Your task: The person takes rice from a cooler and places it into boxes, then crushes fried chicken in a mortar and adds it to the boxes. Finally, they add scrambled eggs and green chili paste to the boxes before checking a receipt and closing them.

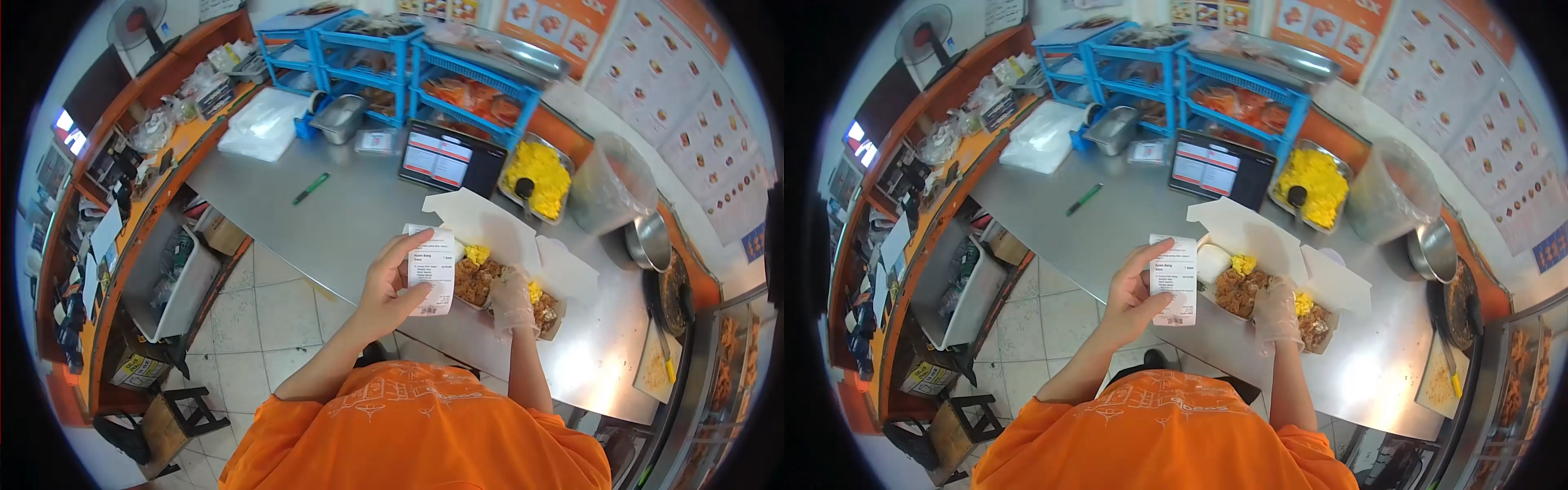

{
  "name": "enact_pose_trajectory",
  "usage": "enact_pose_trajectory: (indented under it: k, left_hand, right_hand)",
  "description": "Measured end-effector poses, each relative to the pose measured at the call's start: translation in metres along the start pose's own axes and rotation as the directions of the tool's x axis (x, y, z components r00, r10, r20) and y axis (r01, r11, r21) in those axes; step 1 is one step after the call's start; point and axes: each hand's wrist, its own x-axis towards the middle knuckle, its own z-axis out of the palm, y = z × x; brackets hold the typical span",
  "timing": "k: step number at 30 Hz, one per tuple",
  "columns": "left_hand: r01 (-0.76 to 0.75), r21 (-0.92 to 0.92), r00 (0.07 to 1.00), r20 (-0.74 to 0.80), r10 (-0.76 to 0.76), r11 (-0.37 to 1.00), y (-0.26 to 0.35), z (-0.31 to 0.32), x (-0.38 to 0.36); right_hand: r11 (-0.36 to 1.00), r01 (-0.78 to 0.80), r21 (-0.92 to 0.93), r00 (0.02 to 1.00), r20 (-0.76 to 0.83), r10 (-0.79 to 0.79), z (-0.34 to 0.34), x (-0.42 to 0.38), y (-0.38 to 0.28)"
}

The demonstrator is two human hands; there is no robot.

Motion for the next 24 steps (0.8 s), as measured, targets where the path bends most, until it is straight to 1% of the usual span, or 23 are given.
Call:
enact_pose_trajectory:
  k: [1, 2, 3, 4, 5, 6, 7, 8, 9, 10, 11, 12, 13, 14, 15, 16, 17, 18, 20, 21, 22, 23, 24]
  left_hand:
    - [-0.007, 0.007, 1.0, -0.005, 0.007, 1.0, 0.003, -0.015, -0.002]
    - [0.027, 0.026, 0.999, -0.03, -0.026, 0.999, 0.004, -0.03, -0.006]
    - [0.051, 0.045, 0.997, -0.052, -0.049, 0.998, 0.007, -0.043, -0.006]
    - [0.046, 0.052, 0.998, -0.049, -0.043, 0.998, 0.015, -0.057, -0.002]
    - [0.028, 0.031, 0.996, -0.082, -0.026, 0.999, 0.018, -0.067, -0.005]
    - [0.014, 0.007, 0.994, -0.113, -0.013, 1.0, 0.024, -0.076, -0.004]
    - [-0.063, 0.048, 0.992, -0.11, 0.068, 0.997, 0.037, -0.084, -0.006]
    - [-0.076, 0.051, 0.992, -0.099, 0.081, 0.996, 0.045, -0.093, -0.002]
    - [-0.237, 0.092, 0.967, -0.074, 0.244, 0.967, 0.051, -0.102, 0.001]
    - [-0.387, 0.126, 0.918, -0.046, 0.395, 0.913, 0.053, -0.111, 0.005]
    - [-0.29, 0.117, 0.946, -0.113, 0.303, 0.95, 0.047, -0.125, 0.019]
    - [-0.285, 0.117, 0.949, -0.108, 0.297, 0.951, 0.021, -0.143, 0.028]
    - [-0.008, 0.157, 0.995, -0.092, 0.023, 0.988, -0.017, -0.166, 0.036]
    - [0.276, 0.2, 0.961, -0.089, -0.263, 0.94, -0.055, -0.186, 0.038]
    - [0.306, 0.198, 0.952, -0.087, -0.294, 0.931, -0.093, -0.207, 0.029]
    - [0.216, 0.63, 0.951, 0.037, -0.306, 0.746, -0.128, -0.228, 0.021]
    - [0.013, 0.91, 0.92, 0.152, -0.361, 0.415, -0.133, -0.235, 0.024]
    - [0.013, 0.91, 0.914, 0.157, -0.374, 0.415, -0.135, -0.241, 0.026]
    - [-0.054, 0.975, 0.946, 0.119, -0.301, 0.217, -0.132, -0.251, 0.03]
    - [-0.057, 0.976, 0.939, 0.124, -0.321, 0.212, -0.125, -0.257, 0.036]
    - [-0.085, 0.979, 0.918, 0.15, -0.368, 0.186, -0.118, -0.263, 0.047]
    - [-0.118, 0.979, 0.894, 0.176, -0.411, 0.164, -0.115, -0.269, 0.054]
    - [-0.128, 0.977, 0.886, 0.189, -0.422, 0.168, -0.117, -0.277, 0.057]
  right_hand:
    - [0.998, 0.05, -0.047, 0.998, -0.027, -0.051, 0.018, 0.014, 0.005]
    - [0.991, 0.1, -0.092, 0.993, -0.058, -0.106, 0.034, 0.024, 0.003]
    - [0.99, 0.118, -0.082, 0.99, -0.068, -0.123, 0.046, 0.03, -0.01]
    - [0.995, 0.062, -0.083, 0.997, -0.042, -0.065, 0.054, 0.035, -0.025]
    - [0.997, 0.02, -0.08, 0.999, -0.029, -0.023, 0.063, 0.039, -0.035]
    - [0.997, 0.036, -0.069, 0.998, -0.045, -0.039, 0.072, 0.044, -0.043]
    - [0.994, 0.057, -0.092, 0.998, -0.018, -0.059, 0.082, 0.049, -0.05]
    - [0.99, 0.073, -0.117, 0.997, 0.009, -0.073, 0.088, 0.052, -0.059]
    - [0.986, 0.094, -0.139, 0.996, 0.009, -0.093, 0.094, 0.054, -0.067]
    - [0.986, 0.09, -0.138, 0.996, 0.002, -0.091, 0.099, 0.057, -0.074]
    - [0.987, 0.089, -0.136, 0.996, 0.0, -0.089, 0.101, 0.06, -0.085]
    - [0.987, 0.097, -0.13, 0.995, -0.013, -0.099, 0.107, 0.06, -0.09]
    - [0.989, 0.082, -0.124, 0.996, -0.009, -0.084, 0.107, 0.061, -0.102]
    - [0.995, 0.003, -0.101, 1.0, 0.018, -0.001, 0.104, 0.061, -0.117]
    - [0.993, -0.081, -0.086, 0.995, 0.052, 0.086, 0.103, 0.058, -0.124]
    - [0.991, -0.099, -0.086, 0.993, 0.06, 0.105, 0.105, 0.057, -0.126]
    - [0.991, -0.066, -0.119, 0.996, 0.044, 0.072, 0.106, 0.059, -0.128]
    - [0.988, -0.033, -0.15, 0.999, 0.031, 0.038, 0.107, 0.064, -0.131]
    - [0.987, -0.036, -0.159, 0.999, 0.006, 0.037, 0.111, 0.074, -0.127]
    - [0.985, -0.03, -0.17, 0.999, -0.02, 0.027, 0.116, 0.076, -0.123]
    - [0.985, -0.049, -0.163, 0.999, -0.012, 0.048, 0.118, 0.077, -0.123]
    - [0.984, -0.089, -0.153, 0.996, -0.002, 0.09, 0.116, 0.077, -0.126]
    - [0.981, -0.128, -0.144, 0.992, 0.001, 0.129, 0.115, 0.078, -0.129]
